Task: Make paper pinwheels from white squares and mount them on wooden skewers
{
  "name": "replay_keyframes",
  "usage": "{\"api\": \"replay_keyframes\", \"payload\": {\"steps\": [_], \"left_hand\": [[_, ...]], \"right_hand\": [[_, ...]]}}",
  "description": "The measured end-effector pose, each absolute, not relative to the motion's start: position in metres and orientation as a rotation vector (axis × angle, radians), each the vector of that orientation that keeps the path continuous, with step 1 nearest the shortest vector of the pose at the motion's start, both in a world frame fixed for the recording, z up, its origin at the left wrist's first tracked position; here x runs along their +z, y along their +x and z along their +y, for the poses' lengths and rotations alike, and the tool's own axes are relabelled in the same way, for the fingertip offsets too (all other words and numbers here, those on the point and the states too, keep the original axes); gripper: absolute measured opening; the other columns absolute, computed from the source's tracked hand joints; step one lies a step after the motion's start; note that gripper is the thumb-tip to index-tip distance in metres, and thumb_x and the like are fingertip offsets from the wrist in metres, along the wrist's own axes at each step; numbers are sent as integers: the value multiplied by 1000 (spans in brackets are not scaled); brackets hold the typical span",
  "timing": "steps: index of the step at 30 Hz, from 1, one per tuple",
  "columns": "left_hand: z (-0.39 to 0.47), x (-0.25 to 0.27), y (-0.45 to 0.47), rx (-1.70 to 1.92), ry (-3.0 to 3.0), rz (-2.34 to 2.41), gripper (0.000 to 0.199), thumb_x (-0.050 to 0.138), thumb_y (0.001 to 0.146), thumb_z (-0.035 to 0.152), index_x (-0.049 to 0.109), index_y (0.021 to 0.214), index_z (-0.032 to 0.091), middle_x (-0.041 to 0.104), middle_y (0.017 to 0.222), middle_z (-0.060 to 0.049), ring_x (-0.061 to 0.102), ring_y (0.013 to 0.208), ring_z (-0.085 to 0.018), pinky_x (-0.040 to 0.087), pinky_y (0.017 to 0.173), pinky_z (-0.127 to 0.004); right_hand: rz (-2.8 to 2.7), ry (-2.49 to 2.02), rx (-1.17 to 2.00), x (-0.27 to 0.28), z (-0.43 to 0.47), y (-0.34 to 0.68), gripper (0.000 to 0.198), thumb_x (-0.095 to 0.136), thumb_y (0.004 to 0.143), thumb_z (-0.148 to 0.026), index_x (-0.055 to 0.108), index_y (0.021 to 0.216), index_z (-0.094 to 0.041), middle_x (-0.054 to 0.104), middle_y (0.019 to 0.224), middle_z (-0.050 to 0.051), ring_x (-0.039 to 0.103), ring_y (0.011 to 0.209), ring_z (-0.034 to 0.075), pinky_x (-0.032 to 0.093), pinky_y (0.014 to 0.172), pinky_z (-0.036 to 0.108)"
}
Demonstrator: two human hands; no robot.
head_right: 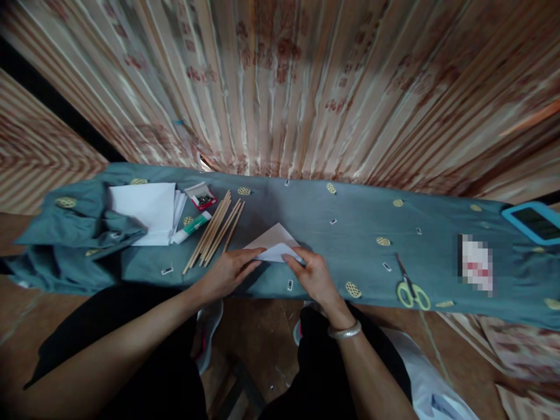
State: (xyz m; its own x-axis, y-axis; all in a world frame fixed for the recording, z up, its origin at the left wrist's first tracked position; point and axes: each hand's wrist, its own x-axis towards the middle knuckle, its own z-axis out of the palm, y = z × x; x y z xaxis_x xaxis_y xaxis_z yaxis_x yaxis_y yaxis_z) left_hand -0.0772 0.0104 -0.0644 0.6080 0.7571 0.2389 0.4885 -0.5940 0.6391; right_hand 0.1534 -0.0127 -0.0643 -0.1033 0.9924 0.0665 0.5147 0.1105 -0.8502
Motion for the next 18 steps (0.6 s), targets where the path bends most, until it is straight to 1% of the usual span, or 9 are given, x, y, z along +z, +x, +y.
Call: {"api": "replay_keyframes", "payload": {"steps": [3,5,8,10,12,15,18], "left_hand": [[8,-66,-81,717,2262,1047,45,43,99,30,45,141,15,61,135,-13,63,120,-22,50,103,-37],[10,-69,-83,725,2272,1060,48,45,98,28,41,143,15,57,139,-14,58,125,-23,47,107,-39],[12,-72,-84,716,2351,1086,48,45,96,24,41,143,15,52,144,-16,52,131,-24,44,110,-43],[10,-73,-82,706,2453,1094,46,44,96,20,42,141,14,46,148,-18,44,138,-27,41,112,-48],[6,-74,-78,682,2561,1057,44,42,97,18,43,140,15,42,152,-17,33,145,-28,36,115,-52],[-3,-78,-72,601,2658,976,47,44,98,24,37,144,17,40,154,-16,25,148,-27,27,118,-55],[-9,-83,-70,493,2679,959,58,49,97,36,31,147,14,36,156,-18,21,149,-29,24,119,-54]], "right_hand": [[-1658,-1562,847,-65,-6,153,32,59,87,-47,73,101,-21,77,95,5,70,84,24,54,80,36],[-1615,-1592,813,-66,-1,152,35,60,86,-48,70,106,-21,76,99,6,70,87,24,54,81,36],[-1561,-1608,781,-69,8,151,39,61,85,-47,66,113,-20,75,104,8,70,92,25,53,85,38],[-1567,-1618,737,-71,13,149,38,60,85,-44,65,114,-20,74,106,9,70,95,26,53,88,40],[-1597,-1636,660,-74,16,147,34,58,86,-42,66,112,-21,75,106,9,69,95,27,53,88,41],[-1651,-1657,536,-80,19,144,34,56,87,-40,66,114,-22,74,109,9,69,97,27,54,88,42],[-1718,-1632,442,-86,20,141,35,52,89,-39,65,116,-20,72,114,11,67,104,27,52,95,44]]}}
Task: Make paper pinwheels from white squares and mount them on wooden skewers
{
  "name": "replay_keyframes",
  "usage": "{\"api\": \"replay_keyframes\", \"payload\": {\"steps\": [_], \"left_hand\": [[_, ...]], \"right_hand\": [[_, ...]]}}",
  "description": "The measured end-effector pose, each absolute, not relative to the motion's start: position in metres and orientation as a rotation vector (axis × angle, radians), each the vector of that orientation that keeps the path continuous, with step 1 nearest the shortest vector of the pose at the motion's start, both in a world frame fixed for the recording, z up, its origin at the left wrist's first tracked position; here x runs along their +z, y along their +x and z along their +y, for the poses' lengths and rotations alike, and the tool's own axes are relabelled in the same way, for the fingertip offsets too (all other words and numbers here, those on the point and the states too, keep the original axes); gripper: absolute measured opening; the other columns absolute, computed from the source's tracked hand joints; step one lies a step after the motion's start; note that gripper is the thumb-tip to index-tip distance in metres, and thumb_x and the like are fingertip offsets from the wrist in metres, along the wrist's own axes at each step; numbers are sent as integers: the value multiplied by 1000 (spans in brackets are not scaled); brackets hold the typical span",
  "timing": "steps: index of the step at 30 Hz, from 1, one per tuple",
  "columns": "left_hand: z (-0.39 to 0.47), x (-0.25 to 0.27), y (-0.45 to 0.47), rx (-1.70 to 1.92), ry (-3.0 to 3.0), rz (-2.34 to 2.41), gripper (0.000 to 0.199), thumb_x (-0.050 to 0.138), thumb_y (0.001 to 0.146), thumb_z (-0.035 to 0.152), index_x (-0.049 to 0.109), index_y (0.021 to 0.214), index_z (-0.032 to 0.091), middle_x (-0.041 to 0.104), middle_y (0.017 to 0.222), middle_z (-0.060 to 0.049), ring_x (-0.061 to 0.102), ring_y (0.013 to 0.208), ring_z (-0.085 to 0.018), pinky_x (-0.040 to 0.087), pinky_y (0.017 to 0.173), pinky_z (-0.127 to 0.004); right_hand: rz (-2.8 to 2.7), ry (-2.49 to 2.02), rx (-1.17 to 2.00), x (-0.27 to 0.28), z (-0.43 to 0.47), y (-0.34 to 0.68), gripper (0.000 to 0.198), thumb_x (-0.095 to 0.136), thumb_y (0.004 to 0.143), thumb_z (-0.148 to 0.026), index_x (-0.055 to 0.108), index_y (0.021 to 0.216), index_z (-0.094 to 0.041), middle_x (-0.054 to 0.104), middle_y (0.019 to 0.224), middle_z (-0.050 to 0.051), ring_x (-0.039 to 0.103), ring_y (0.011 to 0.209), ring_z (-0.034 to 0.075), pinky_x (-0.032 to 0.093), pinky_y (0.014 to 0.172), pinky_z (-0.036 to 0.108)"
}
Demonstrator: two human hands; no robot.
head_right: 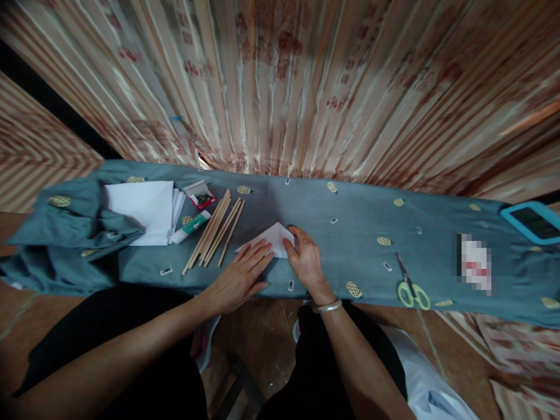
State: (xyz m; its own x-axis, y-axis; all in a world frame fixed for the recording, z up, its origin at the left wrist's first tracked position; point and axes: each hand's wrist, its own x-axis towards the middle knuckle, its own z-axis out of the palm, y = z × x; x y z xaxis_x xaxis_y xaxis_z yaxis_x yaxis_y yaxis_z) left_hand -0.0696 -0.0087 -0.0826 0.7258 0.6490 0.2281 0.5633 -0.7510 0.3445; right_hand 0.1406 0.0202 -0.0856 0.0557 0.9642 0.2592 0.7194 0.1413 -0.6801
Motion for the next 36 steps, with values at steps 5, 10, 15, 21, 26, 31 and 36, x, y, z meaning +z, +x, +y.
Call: {"api": "replay_keyframes", "payload": {"steps": [5,10,15,21,26,31,36], "left_hand": [[-10,-89,-71,376,2689,986,68,50,95,47,29,149,12,31,157,-19,18,150,-30,20,120,-53],[-9,-90,-71,346,2710,998,70,50,94,50,30,148,10,31,158,-19,19,149,-32,19,120,-51],[-7,-92,-69,323,2703,1011,70,49,94,50,31,149,9,32,157,-20,20,149,-33,19,119,-52],[-4,-94,-69,349,2697,1012,69,49,95,49,32,148,10,32,157,-20,18,150,-31,18,119,-52],[-4,-93,-70,339,2710,1007,68,48,95,50,32,148,10,32,157,-19,20,149,-32,17,120,-51],[-3,-93,-69,327,2718,1020,70,49,94,50,32,148,8,33,157,-19,21,149,-33,16,120,-52],[-2,-94,-69,348,2720,1011,68,46,95,51,32,148,11,35,156,-19,21,149,-31,17,119,-53]], "right_hand": [[-1805,-1606,341,-90,19,136,36,48,92,-35,66,116,-15,68,120,16,60,116,29,45,104,45],[-1835,-1577,312,-92,20,135,34,46,94,-34,66,114,-16,67,120,15,59,115,28,44,105,46],[-1843,-1582,291,-95,22,135,33,46,94,-34,66,113,-17,66,121,15,58,116,29,44,105,48],[-1848,-1584,284,-97,23,135,33,45,95,-34,66,114,-19,66,121,15,58,117,29,43,106,50],[-1853,-1588,276,-97,22,135,33,44,95,-34,67,113,-18,66,120,15,57,117,30,44,106,50],[-1861,-1596,258,-96,21,135,33,44,95,-34,68,112,-17,66,120,16,58,115,30,43,106,50],[-1859,-1600,250,-97,21,135,33,44,95,-35,67,112,-18,66,120,15,57,115,30,44,105,50]]}}
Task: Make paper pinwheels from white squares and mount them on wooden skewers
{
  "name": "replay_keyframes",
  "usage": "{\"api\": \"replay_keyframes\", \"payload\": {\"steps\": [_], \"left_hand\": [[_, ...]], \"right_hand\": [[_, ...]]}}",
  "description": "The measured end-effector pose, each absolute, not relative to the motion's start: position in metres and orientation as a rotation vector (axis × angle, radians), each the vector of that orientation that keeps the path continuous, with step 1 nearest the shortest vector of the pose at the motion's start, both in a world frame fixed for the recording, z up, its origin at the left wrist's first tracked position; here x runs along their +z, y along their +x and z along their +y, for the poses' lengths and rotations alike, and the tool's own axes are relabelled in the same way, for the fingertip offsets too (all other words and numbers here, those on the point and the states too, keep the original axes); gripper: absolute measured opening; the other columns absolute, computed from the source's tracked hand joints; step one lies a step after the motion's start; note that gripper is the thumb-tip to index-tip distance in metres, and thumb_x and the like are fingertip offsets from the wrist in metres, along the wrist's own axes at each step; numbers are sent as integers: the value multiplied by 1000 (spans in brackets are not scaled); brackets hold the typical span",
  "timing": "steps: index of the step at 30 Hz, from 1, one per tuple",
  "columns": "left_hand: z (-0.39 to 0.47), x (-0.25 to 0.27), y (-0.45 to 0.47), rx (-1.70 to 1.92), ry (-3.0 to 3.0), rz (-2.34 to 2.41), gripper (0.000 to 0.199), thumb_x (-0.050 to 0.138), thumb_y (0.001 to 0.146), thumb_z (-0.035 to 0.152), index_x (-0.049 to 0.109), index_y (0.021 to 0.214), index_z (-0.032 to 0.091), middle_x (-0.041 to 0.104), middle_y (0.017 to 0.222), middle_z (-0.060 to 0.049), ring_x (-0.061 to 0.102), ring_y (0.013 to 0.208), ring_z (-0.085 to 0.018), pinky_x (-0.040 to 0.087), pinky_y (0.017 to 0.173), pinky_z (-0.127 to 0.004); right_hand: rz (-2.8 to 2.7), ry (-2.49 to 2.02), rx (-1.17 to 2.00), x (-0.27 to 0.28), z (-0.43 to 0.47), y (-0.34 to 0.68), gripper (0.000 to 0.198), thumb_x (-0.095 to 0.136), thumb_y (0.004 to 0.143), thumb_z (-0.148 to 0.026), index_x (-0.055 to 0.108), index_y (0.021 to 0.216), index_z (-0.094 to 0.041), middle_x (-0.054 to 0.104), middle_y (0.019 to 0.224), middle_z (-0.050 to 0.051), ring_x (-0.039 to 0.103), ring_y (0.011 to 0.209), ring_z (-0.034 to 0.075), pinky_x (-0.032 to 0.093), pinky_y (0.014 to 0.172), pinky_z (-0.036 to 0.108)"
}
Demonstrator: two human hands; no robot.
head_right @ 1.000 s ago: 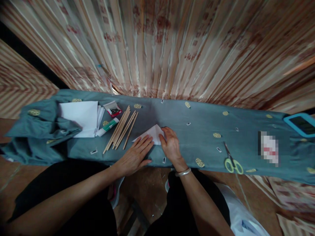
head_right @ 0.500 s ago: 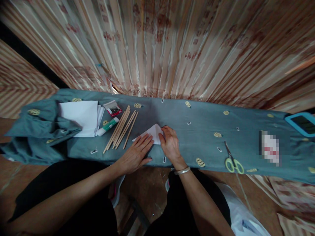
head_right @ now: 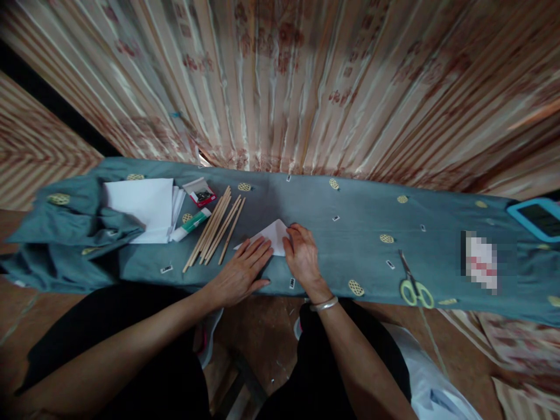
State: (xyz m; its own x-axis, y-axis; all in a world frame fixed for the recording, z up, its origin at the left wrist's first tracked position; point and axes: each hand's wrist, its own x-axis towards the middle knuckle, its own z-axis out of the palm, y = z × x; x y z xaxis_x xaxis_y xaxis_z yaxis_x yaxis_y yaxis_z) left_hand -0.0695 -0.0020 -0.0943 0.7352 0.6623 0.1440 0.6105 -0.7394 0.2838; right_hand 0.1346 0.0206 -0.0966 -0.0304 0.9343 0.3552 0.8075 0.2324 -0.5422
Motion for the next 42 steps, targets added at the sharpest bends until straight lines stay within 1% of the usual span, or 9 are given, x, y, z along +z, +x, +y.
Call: {"api": "replay_keyframes", "payload": {"steps": [5,10,14,16,19,22,29,34,42], "left_hand": [[-2,-94,-69,343,2724,1014,67,46,95,52,35,147,10,36,155,-20,22,149,-32,17,119,-53],[-2,-94,-69,322,2748,1016,68,48,94,52,38,145,8,38,154,-20,25,147,-34,17,119,-51],[-2,-93,-69,334,2764,1015,70,47,94,53,35,147,8,38,154,-20,25,148,-34,17,119,-51],[-2,-93,-69,335,2769,1008,71,47,94,54,34,147,9,38,154,-20,24,148,-33,18,119,-50],[-2,-92,-68,319,2768,1008,71,49,94,53,34,147,8,39,153,-20,24,148,-33,18,119,-50],[-2,-91,-69,306,2761,1018,70,51,93,51,37,146,8,38,154,-20,25,147,-34,19,119,-50],[-1,-91,-80,280,2787,1017,70,53,92,53,39,145,10,38,154,-18,27,147,-33,23,119,-47],[-7,-89,-96,290,2785,1036,70,53,93,50,35,147,10,34,156,-19,24,148,-30,25,119,-46],[-16,-89,-105,260,2818,1058,73,54,92,48,32,148,7,34,156,-20,24,148,-30,27,119,-45]], "right_hand": [[-1884,-1598,200,-97,20,135,32,43,96,-34,67,112,-19,66,120,14,58,113,29,45,104,49],[-1918,-1598,167,-98,17,134,33,45,95,-33,67,113,-16,63,124,17,57,115,30,44,104,49],[-1921,-1616,134,-98,11,131,41,56,89,-41,64,118,-14,57,134,20,51,124,34,42,104,53],[-1922,-1640,138,-99,7,129,46,57,88,-44,61,122,-14,53,139,21,48,128,36,40,105,56],[-1921,-1691,159,-99,2,128,52,54,89,-46,57,128,-12,46,145,24,43,133,39,38,104,58],[-1917,-1737,139,-100,-3,130,55,49,93,-47,52,134,-11,42,148,26,41,136,38,38,104,58],[-1892,-1841,57,-104,-17,149,56,39,98,-47,47,140,-11,42,148,25,41,137,35,37,105,56],[-1859,-1851,19,-108,-21,164,55,37,99,-48,50,138,-12,44,147,25,43,136,34,38,106,54],[-1837,-1868,20,-108,-24,175,51,34,100,-44,52,136,-13,45,146,24,43,135,33,42,103,53]]}}
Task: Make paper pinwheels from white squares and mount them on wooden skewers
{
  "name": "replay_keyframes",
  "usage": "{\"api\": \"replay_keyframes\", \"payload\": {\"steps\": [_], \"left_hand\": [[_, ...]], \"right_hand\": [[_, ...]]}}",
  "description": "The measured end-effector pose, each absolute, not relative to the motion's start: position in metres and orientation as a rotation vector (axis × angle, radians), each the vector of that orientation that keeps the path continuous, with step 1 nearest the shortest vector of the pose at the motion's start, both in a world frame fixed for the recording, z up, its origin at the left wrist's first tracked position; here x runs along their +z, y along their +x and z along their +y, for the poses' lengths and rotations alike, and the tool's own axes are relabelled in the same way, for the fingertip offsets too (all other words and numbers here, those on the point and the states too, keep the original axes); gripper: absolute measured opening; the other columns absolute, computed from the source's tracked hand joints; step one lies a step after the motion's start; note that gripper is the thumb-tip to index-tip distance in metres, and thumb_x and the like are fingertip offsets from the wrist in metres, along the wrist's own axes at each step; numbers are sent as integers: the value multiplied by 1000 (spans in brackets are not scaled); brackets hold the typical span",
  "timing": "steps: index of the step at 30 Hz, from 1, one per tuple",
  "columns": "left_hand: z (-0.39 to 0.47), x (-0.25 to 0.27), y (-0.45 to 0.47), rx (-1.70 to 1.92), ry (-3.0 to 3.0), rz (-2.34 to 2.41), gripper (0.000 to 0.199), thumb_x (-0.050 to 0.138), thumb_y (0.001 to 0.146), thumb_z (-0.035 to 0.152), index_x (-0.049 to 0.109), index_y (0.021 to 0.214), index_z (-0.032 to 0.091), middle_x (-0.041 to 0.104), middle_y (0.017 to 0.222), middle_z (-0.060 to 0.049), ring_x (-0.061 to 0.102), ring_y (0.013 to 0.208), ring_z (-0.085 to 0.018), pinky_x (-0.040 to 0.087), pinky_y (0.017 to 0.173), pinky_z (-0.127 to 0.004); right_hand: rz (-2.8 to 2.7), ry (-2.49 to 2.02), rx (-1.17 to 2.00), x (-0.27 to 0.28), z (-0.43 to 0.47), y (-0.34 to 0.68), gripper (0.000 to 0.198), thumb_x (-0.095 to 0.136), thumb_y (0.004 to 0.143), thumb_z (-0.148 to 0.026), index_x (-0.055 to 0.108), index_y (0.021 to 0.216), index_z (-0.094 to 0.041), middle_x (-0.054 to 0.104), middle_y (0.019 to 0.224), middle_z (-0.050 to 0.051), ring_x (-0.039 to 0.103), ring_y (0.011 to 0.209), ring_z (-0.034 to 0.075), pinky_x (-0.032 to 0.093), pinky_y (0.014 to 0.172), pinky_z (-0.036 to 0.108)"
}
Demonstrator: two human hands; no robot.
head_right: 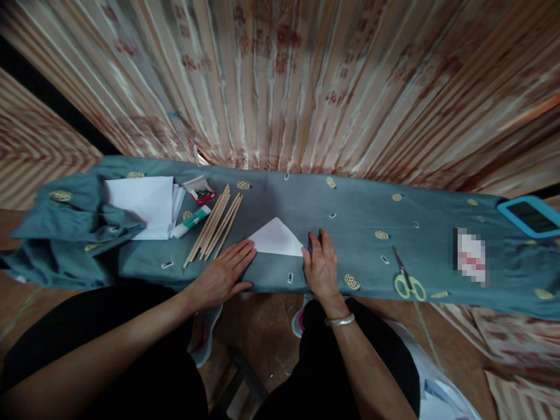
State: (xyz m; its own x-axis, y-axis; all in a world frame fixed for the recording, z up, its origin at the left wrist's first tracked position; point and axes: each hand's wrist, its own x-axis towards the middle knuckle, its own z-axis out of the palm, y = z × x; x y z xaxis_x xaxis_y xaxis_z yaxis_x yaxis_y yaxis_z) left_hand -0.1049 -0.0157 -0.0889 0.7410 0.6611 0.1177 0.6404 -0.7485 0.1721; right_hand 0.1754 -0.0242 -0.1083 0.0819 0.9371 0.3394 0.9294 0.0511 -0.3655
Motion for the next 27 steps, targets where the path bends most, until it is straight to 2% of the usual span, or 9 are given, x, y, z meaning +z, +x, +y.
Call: {"api": "replay_keyframes", "payload": {"steps": [7,18,20,24,27], "left_hand": [[-18,-93,-109,294,2812,1073,71,52,94,46,31,149,7,33,156,-21,23,149,-30,29,118,-46],[-19,-93,-111,273,2823,1088,72,53,93,47,31,149,7,33,156,-20,24,149,-30,28,118,-46],[-20,-93,-110,270,2831,1096,71,52,93,47,32,148,7,34,156,-20,24,148,-30,24,119,-48],[-21,-88,-107,239,2837,1141,66,46,96,48,33,148,8,37,154,-20,28,147,-31,8,120,-59],[-21,-85,-106,217,2831,1147,65,45,97,48,34,147,8,38,154,-20,29,146,-30,5,120,-60]], "right_hand": [[-1848,-1885,4,-110,-25,176,48,33,100,-40,54,133,-11,45,146,24,44,134,33,42,104,52],[-1883,-1783,66,-110,-25,183,45,33,96,-18,54,135,-11,45,146,22,44,136,31,42,108,52],[-1879,-1785,64,-110,-25,184,45,33,95,-17,54,134,-10,46,146,23,44,136,31,42,108,52],[-1876,-1788,41,-111,-26,184,44,33,96,-17,55,133,-9,47,144,24,46,134,31,43,107,53],[-1875,-1777,23,-111,-26,183,43,34,96,-19,55,133,-9,47,144,23,46,134,31,43,107,53]]}}
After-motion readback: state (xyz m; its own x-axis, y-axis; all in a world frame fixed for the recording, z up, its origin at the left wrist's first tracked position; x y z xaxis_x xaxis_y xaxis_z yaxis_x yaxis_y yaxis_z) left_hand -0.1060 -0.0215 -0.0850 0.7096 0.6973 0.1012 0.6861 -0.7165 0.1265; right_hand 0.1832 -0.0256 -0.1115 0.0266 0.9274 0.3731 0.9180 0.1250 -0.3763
